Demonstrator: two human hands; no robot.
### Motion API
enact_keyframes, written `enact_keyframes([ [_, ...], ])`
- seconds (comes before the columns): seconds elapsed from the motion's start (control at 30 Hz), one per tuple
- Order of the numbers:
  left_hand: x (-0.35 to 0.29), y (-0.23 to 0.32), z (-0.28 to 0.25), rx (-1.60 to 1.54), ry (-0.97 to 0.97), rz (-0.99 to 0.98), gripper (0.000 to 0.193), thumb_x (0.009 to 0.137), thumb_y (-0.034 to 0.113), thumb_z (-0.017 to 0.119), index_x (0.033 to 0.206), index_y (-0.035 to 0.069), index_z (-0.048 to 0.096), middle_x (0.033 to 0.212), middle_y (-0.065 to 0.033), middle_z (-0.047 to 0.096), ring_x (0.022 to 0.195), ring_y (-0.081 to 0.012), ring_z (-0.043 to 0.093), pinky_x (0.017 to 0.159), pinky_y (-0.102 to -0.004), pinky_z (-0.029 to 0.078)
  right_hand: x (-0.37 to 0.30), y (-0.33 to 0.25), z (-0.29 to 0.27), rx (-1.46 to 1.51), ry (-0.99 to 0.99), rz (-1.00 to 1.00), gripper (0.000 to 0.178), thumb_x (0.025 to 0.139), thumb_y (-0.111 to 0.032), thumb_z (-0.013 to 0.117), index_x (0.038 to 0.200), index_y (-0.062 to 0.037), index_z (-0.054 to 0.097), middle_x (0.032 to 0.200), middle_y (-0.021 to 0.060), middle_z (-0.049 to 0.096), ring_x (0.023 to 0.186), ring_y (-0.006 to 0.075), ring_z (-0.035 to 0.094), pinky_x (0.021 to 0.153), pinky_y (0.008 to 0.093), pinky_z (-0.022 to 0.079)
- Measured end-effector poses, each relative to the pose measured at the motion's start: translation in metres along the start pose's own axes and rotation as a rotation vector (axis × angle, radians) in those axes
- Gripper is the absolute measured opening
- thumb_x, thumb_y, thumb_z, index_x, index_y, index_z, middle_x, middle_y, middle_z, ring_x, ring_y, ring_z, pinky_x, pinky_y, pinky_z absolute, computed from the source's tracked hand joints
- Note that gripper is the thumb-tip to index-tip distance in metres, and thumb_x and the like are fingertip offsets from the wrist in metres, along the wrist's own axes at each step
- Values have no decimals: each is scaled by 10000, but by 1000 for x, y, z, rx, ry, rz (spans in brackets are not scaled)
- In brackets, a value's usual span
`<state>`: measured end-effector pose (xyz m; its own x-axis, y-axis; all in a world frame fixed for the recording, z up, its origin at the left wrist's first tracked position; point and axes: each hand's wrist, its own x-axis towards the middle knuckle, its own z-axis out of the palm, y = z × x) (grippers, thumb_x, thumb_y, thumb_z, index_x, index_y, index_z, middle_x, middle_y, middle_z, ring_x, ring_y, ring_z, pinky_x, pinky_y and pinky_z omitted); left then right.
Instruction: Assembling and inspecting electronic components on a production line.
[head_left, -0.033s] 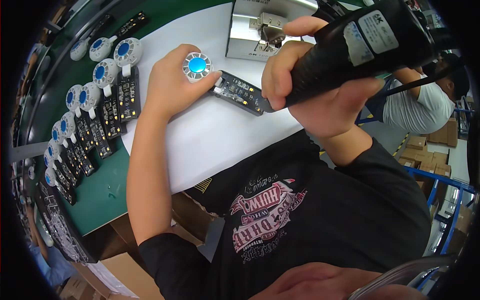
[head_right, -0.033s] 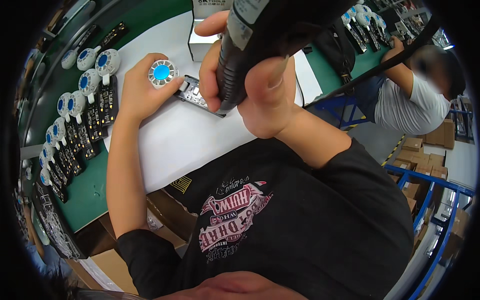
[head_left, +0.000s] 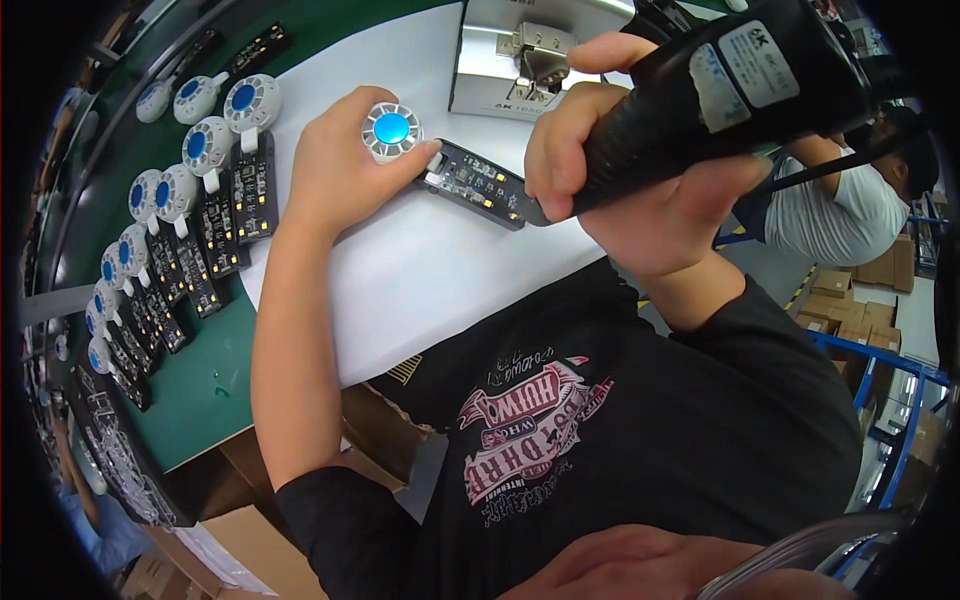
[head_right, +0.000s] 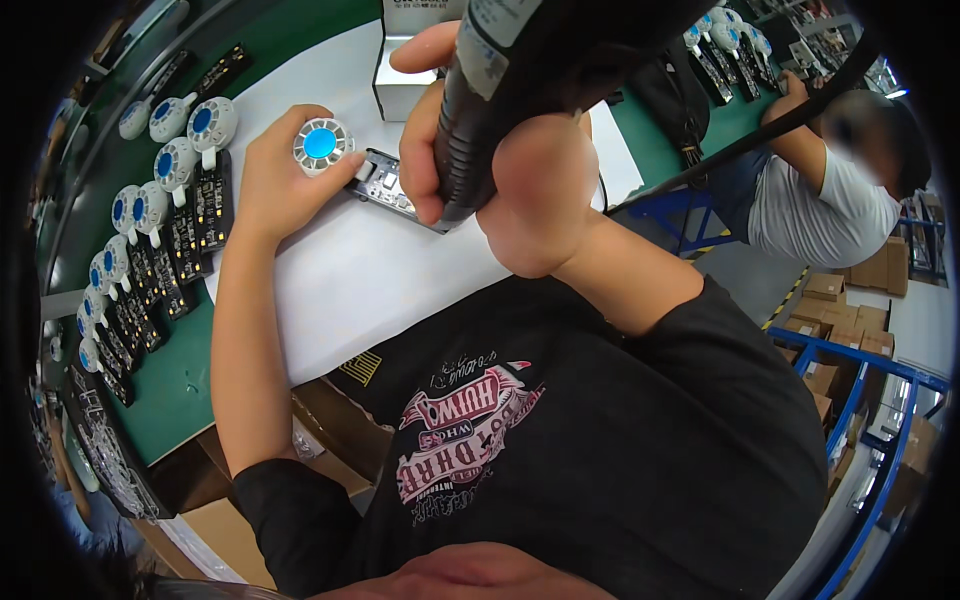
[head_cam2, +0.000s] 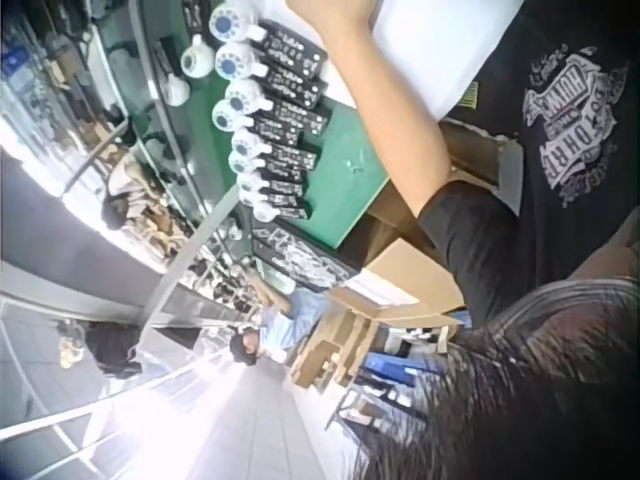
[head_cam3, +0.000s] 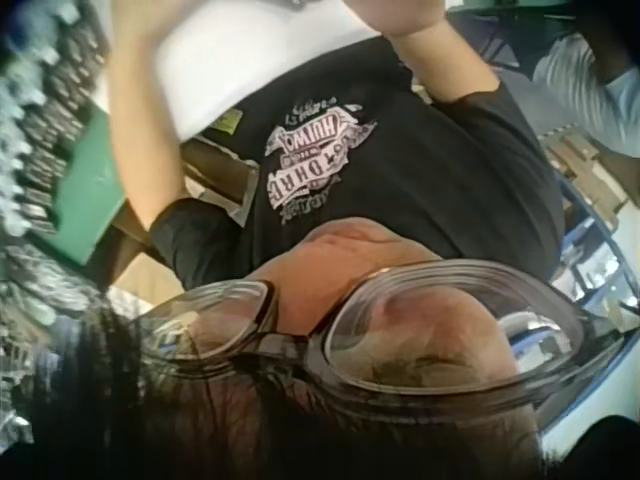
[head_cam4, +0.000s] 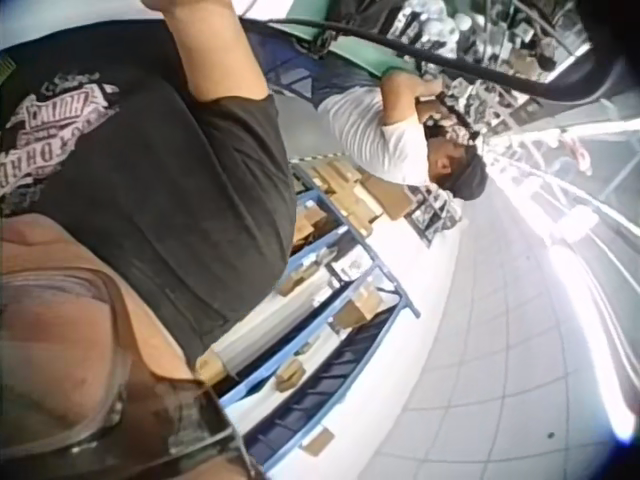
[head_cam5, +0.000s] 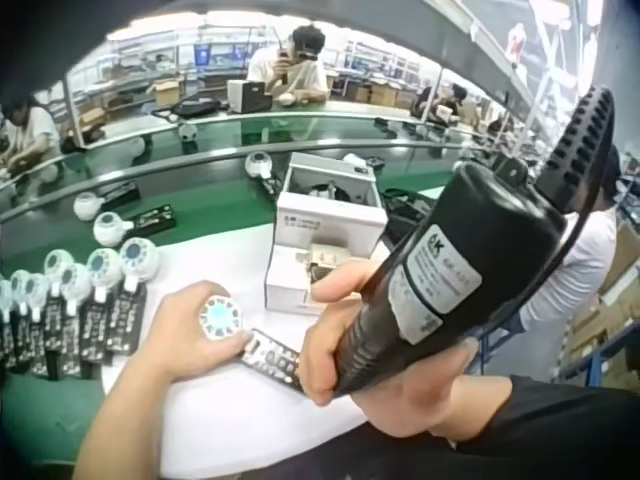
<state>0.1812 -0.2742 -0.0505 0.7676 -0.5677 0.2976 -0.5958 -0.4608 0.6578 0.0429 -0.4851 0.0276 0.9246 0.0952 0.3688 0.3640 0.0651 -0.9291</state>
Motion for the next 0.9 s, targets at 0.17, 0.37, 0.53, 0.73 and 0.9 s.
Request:
enact_keyframes([
  [0.17,-2,1,4,16,-5,1,550,692,393,835,1055,17,664,938,-167,721,865,-321,705,786,-383,551,-10,4,-5,8,-4,36,1095,780,-901,403,1396,1,333,774,67,592,621,175,583,586,322,479],
  [0.37,-3,1,6,7,-14,-28,541,698,390,832,1050,15,665,935,-165,722,847,-317,705,774,-384,551,-12,10,2,78,135,23,1048,747,-883,513,1276,19,441,703,68,606,570,119,570,533,236,460],
  [0.53,0,-1,2,23,-37,-64,538,704,393,831,1044,10,666,936,-176,720,841,-327,702,770,-390,550,-13,17,-5,80,-73,29,1059,761,-915,418,1371,-50,381,768,59,596,636,172,588,599,314,490],
  [0.73,-3,4,-3,64,26,-70,546,705,410,829,1045,14,667,947,-198,711,873,-370,697,779,-410,550,9,25,-34,451,-7,-14,896,844,-845,442,1285,-65,456,761,37,567,609,159,550,601,311,448],
  [0.9,-7,21,-31,209,-34,13,571,693,434,825,1052,18,669,950,-206,703,907,-392,690,790,-418,550,-7,24,-116,849,193,60,679,994,-677,363,1238,-60,510,692,5,461,526,111,433,569,311,385],
])
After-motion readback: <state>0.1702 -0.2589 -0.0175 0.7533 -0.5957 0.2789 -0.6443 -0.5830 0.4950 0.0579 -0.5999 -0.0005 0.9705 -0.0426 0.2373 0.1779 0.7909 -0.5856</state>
